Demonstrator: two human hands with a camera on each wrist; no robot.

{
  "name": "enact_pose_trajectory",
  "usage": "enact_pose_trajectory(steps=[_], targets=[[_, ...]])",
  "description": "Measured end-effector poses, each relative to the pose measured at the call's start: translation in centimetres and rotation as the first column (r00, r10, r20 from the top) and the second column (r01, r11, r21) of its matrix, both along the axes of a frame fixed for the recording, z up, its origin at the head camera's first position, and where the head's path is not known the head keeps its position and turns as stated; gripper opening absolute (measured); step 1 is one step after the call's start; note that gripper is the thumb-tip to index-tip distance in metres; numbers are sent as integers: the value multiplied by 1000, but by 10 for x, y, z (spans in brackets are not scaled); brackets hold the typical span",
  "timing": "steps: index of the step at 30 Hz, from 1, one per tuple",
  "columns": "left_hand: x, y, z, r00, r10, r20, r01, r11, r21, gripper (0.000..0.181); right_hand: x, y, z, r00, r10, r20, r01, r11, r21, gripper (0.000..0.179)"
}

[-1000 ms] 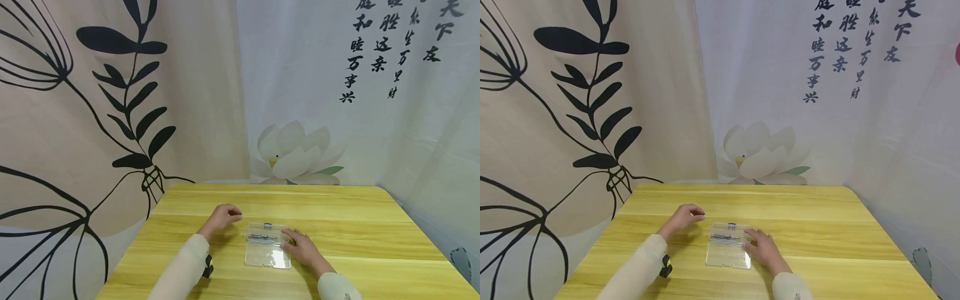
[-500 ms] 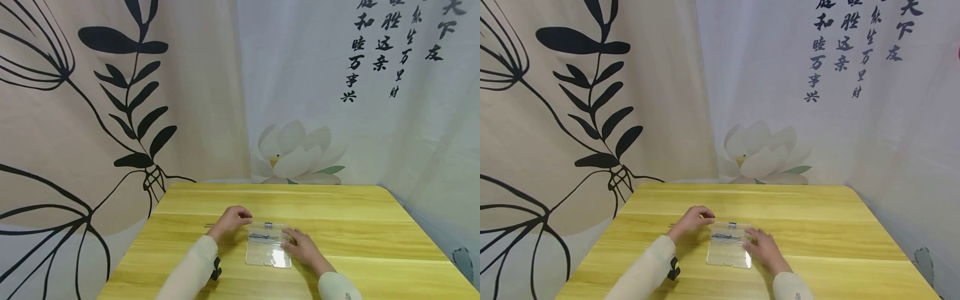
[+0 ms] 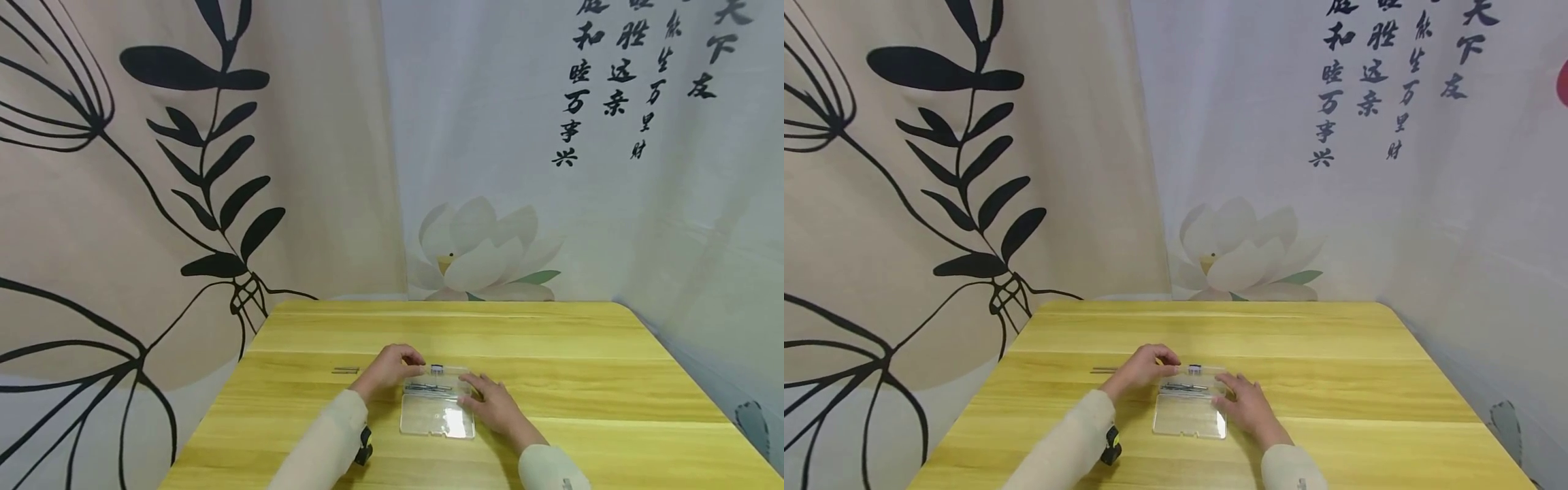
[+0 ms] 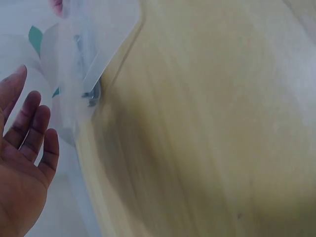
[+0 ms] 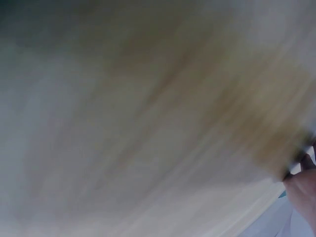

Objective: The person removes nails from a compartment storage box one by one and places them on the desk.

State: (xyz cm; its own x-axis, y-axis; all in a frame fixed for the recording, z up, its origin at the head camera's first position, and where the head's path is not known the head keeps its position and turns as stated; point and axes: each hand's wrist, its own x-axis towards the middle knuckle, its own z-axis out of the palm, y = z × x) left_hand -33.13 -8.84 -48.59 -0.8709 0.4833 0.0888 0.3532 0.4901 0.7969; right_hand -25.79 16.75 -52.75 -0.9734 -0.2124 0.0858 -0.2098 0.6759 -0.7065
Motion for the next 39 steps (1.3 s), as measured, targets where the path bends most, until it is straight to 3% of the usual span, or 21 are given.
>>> enact_pose_trajectory(steps=[16, 24, 39], targets=[[3, 6, -13, 999, 8, 35, -8, 1000, 14, 10, -3, -2, 2, 1000, 7, 30, -7, 1000, -18, 49], [0, 6, -25, 999, -26, 32, 26, 1000, 11, 10, 0, -2, 5, 1000, 11, 26, -10, 1000, -13, 49], [-1, 7, -25, 996, -85, -26, 83, 993, -83, 4, -1, 0, 3, 999, 2, 39, -2, 1000, 2, 49]])
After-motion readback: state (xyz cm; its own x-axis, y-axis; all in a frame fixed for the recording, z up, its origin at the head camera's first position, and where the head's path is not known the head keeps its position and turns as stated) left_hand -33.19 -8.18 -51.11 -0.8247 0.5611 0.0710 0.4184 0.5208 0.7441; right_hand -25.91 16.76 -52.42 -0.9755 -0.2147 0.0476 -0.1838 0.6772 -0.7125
